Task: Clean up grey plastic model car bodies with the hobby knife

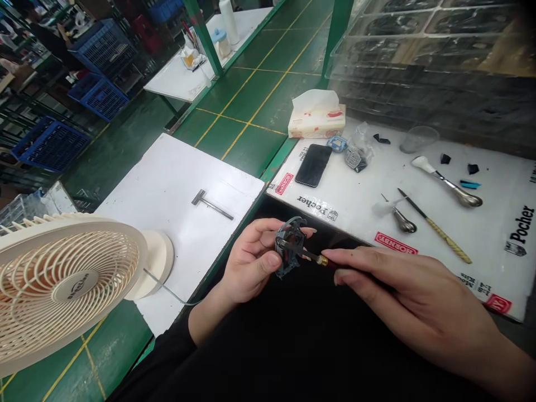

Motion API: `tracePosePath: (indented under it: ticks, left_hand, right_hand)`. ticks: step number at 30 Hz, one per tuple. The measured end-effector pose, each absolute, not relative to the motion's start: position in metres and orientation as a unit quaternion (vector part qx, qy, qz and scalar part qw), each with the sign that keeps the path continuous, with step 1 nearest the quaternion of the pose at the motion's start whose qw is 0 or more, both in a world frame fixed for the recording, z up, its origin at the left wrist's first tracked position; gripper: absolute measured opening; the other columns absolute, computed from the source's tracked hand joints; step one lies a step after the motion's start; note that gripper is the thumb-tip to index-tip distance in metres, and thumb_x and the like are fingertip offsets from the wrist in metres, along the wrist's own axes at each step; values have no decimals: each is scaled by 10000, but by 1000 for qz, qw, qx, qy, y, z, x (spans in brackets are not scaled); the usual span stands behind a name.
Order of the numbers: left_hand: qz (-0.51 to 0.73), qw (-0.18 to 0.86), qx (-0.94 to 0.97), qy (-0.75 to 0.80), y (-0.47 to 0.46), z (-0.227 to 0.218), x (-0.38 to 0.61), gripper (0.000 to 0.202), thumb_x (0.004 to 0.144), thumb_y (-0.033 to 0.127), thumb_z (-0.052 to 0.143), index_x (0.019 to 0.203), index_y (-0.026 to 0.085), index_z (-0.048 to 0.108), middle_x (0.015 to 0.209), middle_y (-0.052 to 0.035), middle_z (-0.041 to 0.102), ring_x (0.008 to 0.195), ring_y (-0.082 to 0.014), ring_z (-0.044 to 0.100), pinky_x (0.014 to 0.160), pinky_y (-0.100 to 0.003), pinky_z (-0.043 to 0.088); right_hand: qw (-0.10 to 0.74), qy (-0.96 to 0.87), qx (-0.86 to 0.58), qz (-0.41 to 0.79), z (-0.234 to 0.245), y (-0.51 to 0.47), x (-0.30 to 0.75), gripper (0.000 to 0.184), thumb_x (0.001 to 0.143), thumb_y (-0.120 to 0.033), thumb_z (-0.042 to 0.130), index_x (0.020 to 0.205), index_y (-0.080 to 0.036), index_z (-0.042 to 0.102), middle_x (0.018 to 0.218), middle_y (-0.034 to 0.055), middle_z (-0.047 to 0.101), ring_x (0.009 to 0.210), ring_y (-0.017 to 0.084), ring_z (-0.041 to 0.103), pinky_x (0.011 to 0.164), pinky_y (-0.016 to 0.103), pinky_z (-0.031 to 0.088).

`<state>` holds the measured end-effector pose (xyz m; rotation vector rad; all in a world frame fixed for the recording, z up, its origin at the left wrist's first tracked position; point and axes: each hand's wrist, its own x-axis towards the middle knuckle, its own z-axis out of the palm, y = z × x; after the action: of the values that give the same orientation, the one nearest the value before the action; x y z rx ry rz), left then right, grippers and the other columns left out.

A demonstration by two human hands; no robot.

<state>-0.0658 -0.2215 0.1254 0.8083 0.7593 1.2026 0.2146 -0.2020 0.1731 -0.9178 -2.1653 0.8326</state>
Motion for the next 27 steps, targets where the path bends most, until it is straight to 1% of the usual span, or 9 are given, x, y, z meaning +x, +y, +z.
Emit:
tracePosePath:
  ticks: [2,4,8,10,15,17,20,24,27]
  left_hand:
    - [534,680,371,339,-223,125,-66,479,1058,500,975,1482,313,852,1462,-128,912,1130,-293,918,1082,-467,721]
    - [531,674,384,342,-224,124,-67,466,1082,499,947,1493,289,885,1479,-146,908,1135,-302,917,1098,-477,723]
    - [523,660,394,367,-228,121,-70,423,1123,485,897,1469,243,923,1518,-165,894,1214,-347,912,1174,-516,707]
    - [514,654,399,385,-231,121,-72,443,1136,486,877,1496,232,915,1549,-174,879,1252,-368,906,1222,-540,690]
    - [500,648,412,400,-237,122,-74,452,1155,487,847,1522,230,908,1577,-181,864,1330,-394,883,1268,-571,671]
    - [496,649,417,398,-237,124,-74,436,1166,474,834,1522,233,910,1573,-176,867,1335,-393,883,1275,-569,666]
    - [501,641,425,397,-237,125,-75,433,1175,451,826,1556,255,894,1556,-165,878,1323,-380,888,1284,-561,659]
    - [508,633,422,403,-237,125,-74,450,1168,443,840,1591,291,873,1532,-156,890,1335,-370,883,1279,-545,658]
    - [508,636,417,405,-237,124,-74,445,1158,449,854,1569,283,888,1546,-160,883,1285,-358,894,1277,-533,654]
  right_hand:
    - [320,-824,-359,299,173,-204,215,283,1244,-247,697,1505,-324,774,1152,-11,922,898,166,899,763,219,707]
    - [331,-826,-362,279,173,-206,214,290,1248,-243,699,1517,-325,766,1191,5,922,919,183,899,792,247,719]
    - [349,-835,-355,236,174,-209,210,477,1225,-126,695,1637,-367,704,1207,-5,915,988,207,903,882,291,738]
    - [355,-837,-350,226,174,-209,210,543,1215,-93,695,1680,-374,676,1232,-6,916,1024,214,905,919,305,741]
    - [320,-840,-346,269,176,-206,214,397,1257,-199,661,1618,-352,723,1190,-7,920,905,199,890,764,292,717]
    - [322,-839,-350,265,176,-207,214,403,1263,-187,649,1627,-347,716,1183,-8,917,917,193,888,794,284,718]
    - [331,-839,-349,255,174,-209,213,419,1268,-170,635,1645,-342,699,1236,7,916,1005,204,901,878,290,730]
    - [325,-836,-355,263,172,-210,213,358,1273,-217,646,1597,-347,725,1237,11,921,984,217,907,798,297,726]
    - [336,-832,-362,252,172,-211,211,400,1252,-163,668,1598,-354,730,1198,6,917,966,209,899,804,293,723]
